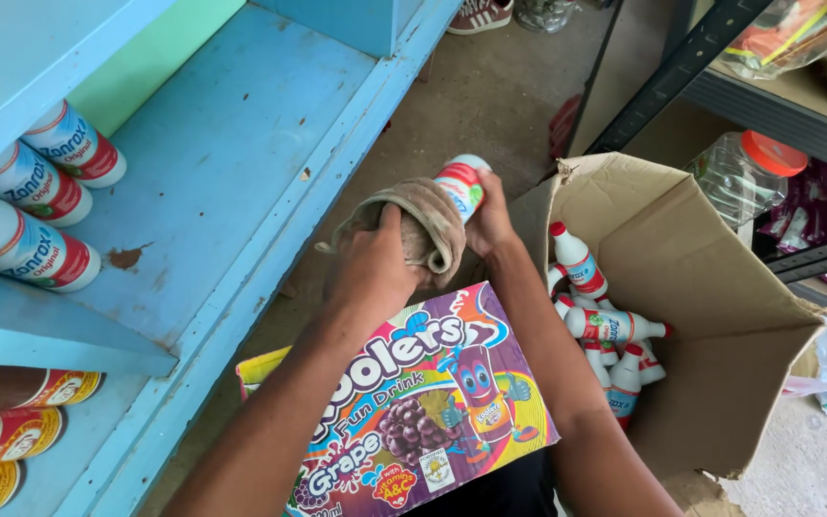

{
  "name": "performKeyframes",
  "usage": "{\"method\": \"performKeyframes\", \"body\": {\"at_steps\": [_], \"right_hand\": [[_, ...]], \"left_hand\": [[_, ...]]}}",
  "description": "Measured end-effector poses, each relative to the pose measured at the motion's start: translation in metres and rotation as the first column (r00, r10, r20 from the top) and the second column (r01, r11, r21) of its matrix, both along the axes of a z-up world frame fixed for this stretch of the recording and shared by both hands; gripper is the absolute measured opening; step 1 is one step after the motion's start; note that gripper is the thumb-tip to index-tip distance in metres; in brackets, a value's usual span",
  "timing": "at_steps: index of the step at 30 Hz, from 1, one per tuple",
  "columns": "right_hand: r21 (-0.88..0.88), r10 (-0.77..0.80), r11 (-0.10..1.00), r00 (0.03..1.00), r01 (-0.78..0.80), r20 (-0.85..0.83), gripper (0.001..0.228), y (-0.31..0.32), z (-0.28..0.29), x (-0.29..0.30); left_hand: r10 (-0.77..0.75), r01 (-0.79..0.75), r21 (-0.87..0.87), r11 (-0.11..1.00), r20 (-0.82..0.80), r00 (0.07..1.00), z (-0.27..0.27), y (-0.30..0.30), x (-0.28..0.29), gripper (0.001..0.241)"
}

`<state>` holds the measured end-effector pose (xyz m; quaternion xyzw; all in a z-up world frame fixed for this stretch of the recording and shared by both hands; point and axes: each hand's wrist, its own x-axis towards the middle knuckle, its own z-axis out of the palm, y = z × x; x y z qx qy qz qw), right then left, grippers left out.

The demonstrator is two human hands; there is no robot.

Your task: Wiping cleaning product bottles with a cloth and placing them on a shelf.

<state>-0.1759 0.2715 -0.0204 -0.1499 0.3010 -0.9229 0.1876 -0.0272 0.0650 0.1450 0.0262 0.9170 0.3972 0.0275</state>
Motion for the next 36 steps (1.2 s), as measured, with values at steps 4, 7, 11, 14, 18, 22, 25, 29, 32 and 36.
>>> {"method": "performKeyframes", "body": {"at_steps": [4,7,11,14,18,22,25,29,32,36], "right_hand": [[0.301,-0.105,0.952,0.98,0.051,0.167,0.066,-0.009,-0.013,-0.004],[0.134,-0.111,0.986,0.993,0.104,0.044,0.055,-0.009,0.008,0.003],[-0.039,-0.206,0.977,0.977,0.208,0.049,0.04,-0.009,0.012,0.005],[0.036,-0.27,0.963,0.958,0.268,0.099,0.037,-0.014,0.013,0.005],[0.098,-0.268,0.962,0.948,0.254,0.171,0.036,-0.024,0.004,0.002],[0.102,-0.146,0.987,0.958,0.124,0.246,0.034,-0.028,0.0,0.002],[0.14,-0.017,0.99,0.961,-0.022,0.276,0.04,-0.032,0.007,0.006],[0.301,0.035,0.947,0.968,-0.112,0.25,0.045,-0.037,0.029,0.02],[0.492,0.022,0.855,0.96,-0.162,0.278,0.048,-0.036,0.023,0.02],[0.52,0.003,0.841,0.962,-0.151,0.274,0.048,-0.033,0.014,0.02]], "left_hand": [[-0.006,0.052,-0.305,0.951,0.151,0.989,0.015,0.0,0.006,0.073],[0.019,0.002,-0.212,0.977,0.096,0.995,0.006,-0.003,-0.003,0.078],[0.124,-0.093,0.312,0.945,-0.079,0.989,-0.018,-0.004,-0.019,0.067],[0.317,-0.259,0.295,0.92,-0.167,0.934,-0.001,-0.004,-0.02,0.049],[0.297,-0.309,-0.025,0.951,-0.212,0.931,0.007,-0.008,-0.019,0.043],[0.181,-0.277,-0.141,0.95,-0.474,0.862,0.006,-0.006,-0.013,0.037],[0.071,-0.244,-0.234,0.941,-0.568,0.82,0.008,-0.002,-0.006,0.035],[-0.049,-0.191,-0.309,0.932,-0.627,0.777,0.011,0.001,-0.001,0.036],[-0.064,-0.219,-0.353,0.91,-0.641,0.765,0.009,-0.001,0.0,0.038],[0.014,-0.245,-0.284,0.927,-0.627,0.778,0.016,-0.007,0.001,0.035]]}}
